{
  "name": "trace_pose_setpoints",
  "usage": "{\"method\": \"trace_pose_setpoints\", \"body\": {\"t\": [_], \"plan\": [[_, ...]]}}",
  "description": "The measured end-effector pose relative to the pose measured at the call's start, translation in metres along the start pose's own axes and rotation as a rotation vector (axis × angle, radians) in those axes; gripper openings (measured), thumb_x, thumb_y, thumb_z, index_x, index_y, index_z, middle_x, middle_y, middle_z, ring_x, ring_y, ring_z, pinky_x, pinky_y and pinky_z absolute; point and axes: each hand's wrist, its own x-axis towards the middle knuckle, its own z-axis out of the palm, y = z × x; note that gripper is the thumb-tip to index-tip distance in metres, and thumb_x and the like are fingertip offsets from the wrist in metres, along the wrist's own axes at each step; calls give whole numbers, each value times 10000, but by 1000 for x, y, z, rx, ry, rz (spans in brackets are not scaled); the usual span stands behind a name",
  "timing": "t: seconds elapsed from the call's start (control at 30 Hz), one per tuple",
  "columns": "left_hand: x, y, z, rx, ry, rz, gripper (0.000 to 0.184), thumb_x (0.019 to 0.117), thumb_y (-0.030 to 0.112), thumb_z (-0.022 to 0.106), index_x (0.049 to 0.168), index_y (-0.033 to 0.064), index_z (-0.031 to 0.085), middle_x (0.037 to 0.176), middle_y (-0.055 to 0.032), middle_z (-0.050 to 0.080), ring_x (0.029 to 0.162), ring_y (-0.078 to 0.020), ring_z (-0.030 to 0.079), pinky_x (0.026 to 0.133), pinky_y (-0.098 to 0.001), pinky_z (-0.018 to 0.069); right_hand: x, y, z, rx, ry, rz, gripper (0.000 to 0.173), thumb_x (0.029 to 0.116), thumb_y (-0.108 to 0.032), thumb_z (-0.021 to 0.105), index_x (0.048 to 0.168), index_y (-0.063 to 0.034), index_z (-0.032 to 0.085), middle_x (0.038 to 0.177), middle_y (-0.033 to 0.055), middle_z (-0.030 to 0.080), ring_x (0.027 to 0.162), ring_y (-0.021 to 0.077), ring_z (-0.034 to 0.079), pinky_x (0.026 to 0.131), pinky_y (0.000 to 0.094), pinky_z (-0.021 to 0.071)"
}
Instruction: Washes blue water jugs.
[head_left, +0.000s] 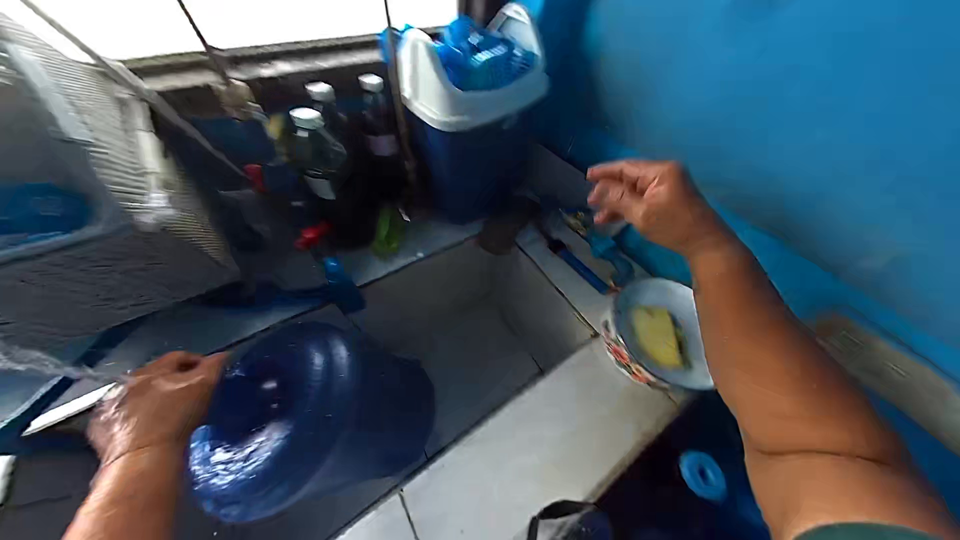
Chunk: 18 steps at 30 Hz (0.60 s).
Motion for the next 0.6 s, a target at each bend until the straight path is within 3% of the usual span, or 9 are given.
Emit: {"method": "trace_pose_setpoints", "body": {"t": [0.1,0.17,0.23,0.27,0.3,0.37,0.43,0.5,0.6], "plan": [[4,-11,9,-25,68,13,512,1018,420,541,1180,-48,672,1231,-343,628,1201,-508,580,993,-734,389,-83,68,-22,-355,-327,423,323,1011,-196,660,1201,65,673,1092,274,696,1015,418,682,939,619,518],[2,-11,14,-65,90,4,487,1010,406,571,1152,-45,684,1195,-342,640,1171,-506,593,977,-726,403,-132,97,-7,-418,-404,635,661,871,-298,835,1386,28,580,1301,339,598,1205,514,581,1018,702,439],[0,-7,18,-75,70,10,474,1013,396,570,1166,-38,680,1211,-333,639,1181,-493,591,988,-713,401,-160,106,18,-427,-393,715,969,811,-375,878,1591,-111,366,1517,323,423,1339,526,474,1046,717,403],[0,-5,21,-64,56,17,471,1016,389,563,1174,-40,677,1214,-329,640,1181,-490,593,989,-711,403,-165,107,29,-472,-395,707,964,836,-394,849,1614,-162,329,1559,301,387,1363,518,458,1036,717,411],[-2,-3,23,-54,49,25,469,1017,388,563,1170,-40,677,1210,-328,642,1178,-491,595,987,-712,402,-167,108,38,-520,-396,683,872,861,-363,828,1584,-152,389,1544,290,412,1364,513,456,1032,714,412],[-12,5,23,-32,52,44,467,1014,391,564,1152,-41,676,1192,-330,647,1169,-496,598,982,-725,396,-165,114,44,-552,-356,647,591,845,-234,819,1373,-74,610,1374,277,573,1273,490,540,995,703,441],[-24,13,24,-36,64,66,454,1006,375,581,1147,-46,674,1190,-332,646,1170,-501,595,993,-729,384,-162,122,31,-405,-216,626,431,857,-149,793,1243,3,675,1210,294,666,1158,480,629,960,708,474],[-33,17,26,-60,68,81,441,1006,358,591,1144,-54,672,1186,-338,644,1173,-509,587,997,-731,374,-158,121,6,-91,-19,627,393,887,-46,751,1247,71,647,1170,311,668,1113,439,647,985,639,487],[-36,15,29,-63,61,98,431,1005,362,592,1139,-39,676,1184,-333,645,1171,-501,588,997,-734,369,-157,112,-21,341,122,636,422,876,54,674,1285,57,569,1121,212,655,953,252,659,867,433,566]]}}
